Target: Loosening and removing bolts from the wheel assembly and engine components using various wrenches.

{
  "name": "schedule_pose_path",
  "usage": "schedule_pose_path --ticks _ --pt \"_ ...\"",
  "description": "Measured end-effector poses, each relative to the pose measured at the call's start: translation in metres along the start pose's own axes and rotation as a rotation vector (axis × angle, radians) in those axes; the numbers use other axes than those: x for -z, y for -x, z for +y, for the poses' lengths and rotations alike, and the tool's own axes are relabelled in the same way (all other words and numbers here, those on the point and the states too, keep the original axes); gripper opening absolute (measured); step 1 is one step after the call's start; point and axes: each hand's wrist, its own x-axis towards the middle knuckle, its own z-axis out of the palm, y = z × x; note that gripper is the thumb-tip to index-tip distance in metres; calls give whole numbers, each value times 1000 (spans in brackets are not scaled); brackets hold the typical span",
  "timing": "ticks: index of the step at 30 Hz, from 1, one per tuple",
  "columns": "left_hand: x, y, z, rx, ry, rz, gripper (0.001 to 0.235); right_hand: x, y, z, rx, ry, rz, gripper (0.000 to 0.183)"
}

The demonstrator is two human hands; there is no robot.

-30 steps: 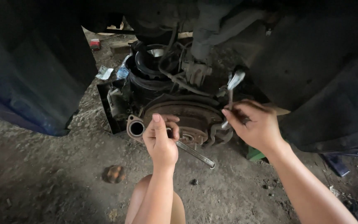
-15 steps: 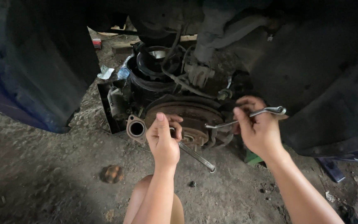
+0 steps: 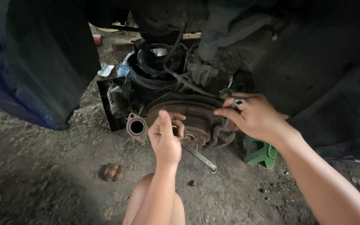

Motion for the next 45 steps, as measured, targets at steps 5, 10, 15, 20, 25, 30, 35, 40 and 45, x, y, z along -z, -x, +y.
schedule_pose_path --ticks 5,10,15,20,25,30,35,40,45 --pt "3 -2 -4 1 -6 3 61 -5 -13 5 60 6 -123 31" --pt "1 -1 -4 6 -41 -11 60 2 -17 -10 -81 -68 -260 36" --pt "1 0 -11 14 -57 -28 61 -6 -13 6 -178 -51 -379 28" --pt "3 -3 -11 15 -47 -23 54 -19 -6 1 -121 97 -333 33" --pt "22 -17 3 -9 -87 35 48 -43 -3 22 -57 160 -330 25" --pt "45 -29 16 -57 -175 46 30 -78 6 52 35 217 -102 22" --pt "48 -24 28 -91 -331 -49 30 -88 20 51 124 266 99 11" --pt "40 -18 32 -74 -282 -222 28 -93 27 49 167 295 153 7" --pt "37 -18 32 -47 -166 -248 21 -98 30 51 230 368 211 13"
